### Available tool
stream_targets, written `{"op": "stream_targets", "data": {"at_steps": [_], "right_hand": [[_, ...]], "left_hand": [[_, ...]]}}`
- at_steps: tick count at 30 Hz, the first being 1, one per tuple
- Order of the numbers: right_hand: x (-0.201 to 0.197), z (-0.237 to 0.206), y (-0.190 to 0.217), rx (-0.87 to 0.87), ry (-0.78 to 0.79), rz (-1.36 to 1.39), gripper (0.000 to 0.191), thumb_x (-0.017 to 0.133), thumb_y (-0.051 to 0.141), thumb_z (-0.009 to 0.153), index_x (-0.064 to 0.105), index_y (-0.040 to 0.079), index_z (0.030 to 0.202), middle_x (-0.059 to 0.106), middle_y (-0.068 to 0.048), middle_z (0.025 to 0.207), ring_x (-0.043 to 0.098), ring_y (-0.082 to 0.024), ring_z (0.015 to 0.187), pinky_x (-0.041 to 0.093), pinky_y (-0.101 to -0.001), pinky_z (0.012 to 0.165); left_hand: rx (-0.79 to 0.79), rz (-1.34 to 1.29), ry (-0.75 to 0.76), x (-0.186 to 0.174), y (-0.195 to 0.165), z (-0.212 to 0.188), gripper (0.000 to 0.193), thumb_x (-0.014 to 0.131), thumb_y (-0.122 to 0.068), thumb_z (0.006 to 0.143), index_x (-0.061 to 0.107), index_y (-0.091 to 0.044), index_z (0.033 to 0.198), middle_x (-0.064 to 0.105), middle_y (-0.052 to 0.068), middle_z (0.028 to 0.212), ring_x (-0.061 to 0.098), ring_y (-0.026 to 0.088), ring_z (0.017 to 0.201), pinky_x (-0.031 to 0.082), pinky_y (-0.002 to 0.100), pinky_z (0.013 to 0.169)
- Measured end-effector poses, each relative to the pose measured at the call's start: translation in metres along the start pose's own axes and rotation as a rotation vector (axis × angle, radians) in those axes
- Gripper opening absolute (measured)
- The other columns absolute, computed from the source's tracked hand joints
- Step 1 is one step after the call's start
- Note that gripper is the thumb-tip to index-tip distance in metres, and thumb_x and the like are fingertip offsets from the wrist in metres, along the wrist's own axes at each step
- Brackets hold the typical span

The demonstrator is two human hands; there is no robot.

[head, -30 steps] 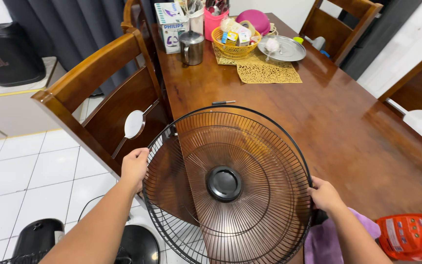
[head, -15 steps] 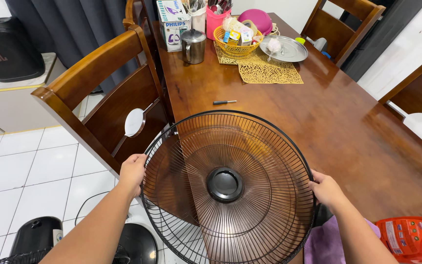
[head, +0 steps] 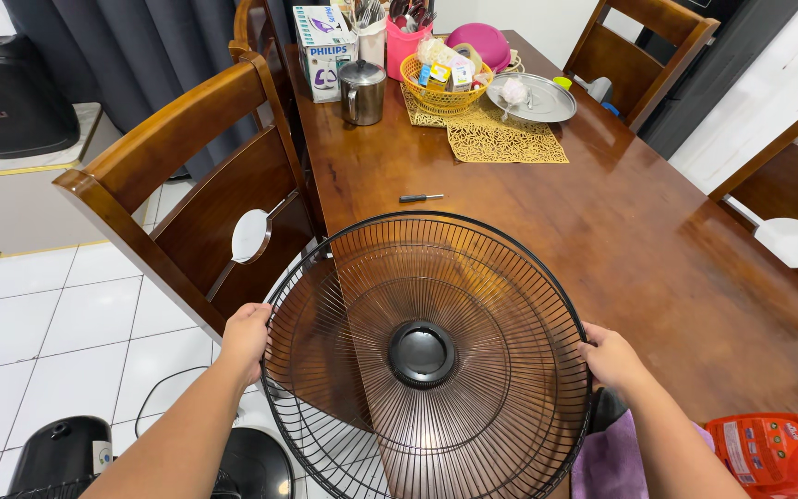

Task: The person services a standing electric fan at a dining table. They hold the fan head, align the round wire front guard over the blades, press the guard's edge clips closed around the rim, and finally pick up a screwdriver to tighten a fastener on the guard.

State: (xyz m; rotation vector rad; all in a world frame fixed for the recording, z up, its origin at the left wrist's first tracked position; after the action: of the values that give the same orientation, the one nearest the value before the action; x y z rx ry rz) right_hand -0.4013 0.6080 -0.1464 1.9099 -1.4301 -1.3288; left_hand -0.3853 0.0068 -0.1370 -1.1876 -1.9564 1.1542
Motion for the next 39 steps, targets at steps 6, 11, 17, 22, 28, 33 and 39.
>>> {"op": "stream_targets", "data": {"at_steps": [6,11,17,22,28,33,39], "right_hand": [[-0.004,0.008,-0.01,-0.014,-0.046,-0.051,0.044,0.051,0.005,0.1,0.063,0.015,0.141,0.074,-0.011,0.088,0.063,-0.022,0.062,0.051,-0.0383,0.053],[-0.002,0.021,-0.025,0.194,-0.013,0.08,0.043,0.054,0.023,0.102,0.052,0.018,0.145,0.072,-0.015,0.1,0.07,-0.027,0.075,0.058,-0.0441,0.067],[-0.004,0.012,0.043,-0.161,-0.408,-0.74,0.04,0.066,0.033,0.097,0.064,0.011,0.13,0.073,-0.016,0.111,0.07,-0.03,0.095,0.056,-0.0428,0.084],[0.113,-0.027,0.167,-0.716,-0.244,-0.401,0.025,0.072,0.023,0.087,0.076,0.01,0.108,0.077,-0.01,0.104,0.075,-0.025,0.096,0.057,-0.0374,0.087],[0.316,-0.097,0.28,-1.395,0.315,-0.456,0.015,0.077,0.013,0.081,0.075,0.009,0.096,0.073,-0.009,0.099,0.069,-0.029,0.097,0.055,-0.0384,0.086],[0.39,-0.109,0.294,-1.368,0.658,-0.565,0.015,0.077,0.013,0.079,0.076,0.012,0.094,0.071,-0.007,0.1,0.067,-0.029,0.098,0.054,-0.0398,0.087],[0.403,-0.102,0.285,-1.243,0.709,-0.798,0.015,0.08,0.016,0.078,0.077,0.014,0.092,0.071,-0.005,0.098,0.065,-0.028,0.099,0.051,-0.0409,0.087]], "left_hand": [[-0.038,-0.058,0.042,-0.002,0.001,-0.002,0.014,0.052,-0.021,0.101,0.059,-0.01,0.098,0.049,-0.002,0.068,0.036,0.009,0.051,0.026,0.027,0.044],[-0.054,-0.146,0.169,-0.004,-0.001,-0.001,0.021,0.046,-0.024,0.1,0.062,-0.01,0.097,0.043,-0.005,0.065,0.029,0.008,0.05,0.023,0.028,0.043],[-0.142,-0.281,0.187,-0.014,0.006,-0.003,0.023,0.051,-0.028,0.098,0.064,-0.01,0.094,0.046,-0.005,0.065,0.034,0.009,0.055,0.025,0.027,0.049],[-0.131,-0.343,0.265,-0.015,0.014,-0.012,0.022,0.05,-0.028,0.097,0.063,-0.01,0.1,0.048,-0.004,0.069,0.04,0.01,0.06,0.031,0.028,0.052],[-0.111,-0.433,0.494,-0.018,0.016,-0.016,0.031,0.044,-0.015,0.089,0.062,-0.008,0.113,0.052,-0.001,0.082,0.046,0.013,0.07,0.04,0.03,0.062],[-0.14,-0.51,0.646,-0.02,0.029,-0.017,0.039,0.045,0.002,0.084,0.057,-0.008,0.119,0.053,0.0,0.093,0.049,0.014,0.079,0.044,0.032,0.072],[-0.161,-0.507,0.78,-0.023,0.037,-0.017,0.036,0.048,0.006,0.089,0.052,-0.01,0.121,0.053,0.0,0.102,0.053,0.014,0.088,0.048,0.034,0.082]]}}
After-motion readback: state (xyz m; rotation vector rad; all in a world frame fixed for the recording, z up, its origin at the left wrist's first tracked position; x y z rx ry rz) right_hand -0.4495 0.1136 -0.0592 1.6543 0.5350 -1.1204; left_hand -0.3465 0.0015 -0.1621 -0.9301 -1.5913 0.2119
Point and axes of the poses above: each hand's wrist, its own z-axis towards the middle knuckle, its own x-axis out of the palm, y = z × x, the point moved 4 cm from there along z, towards the middle knuckle
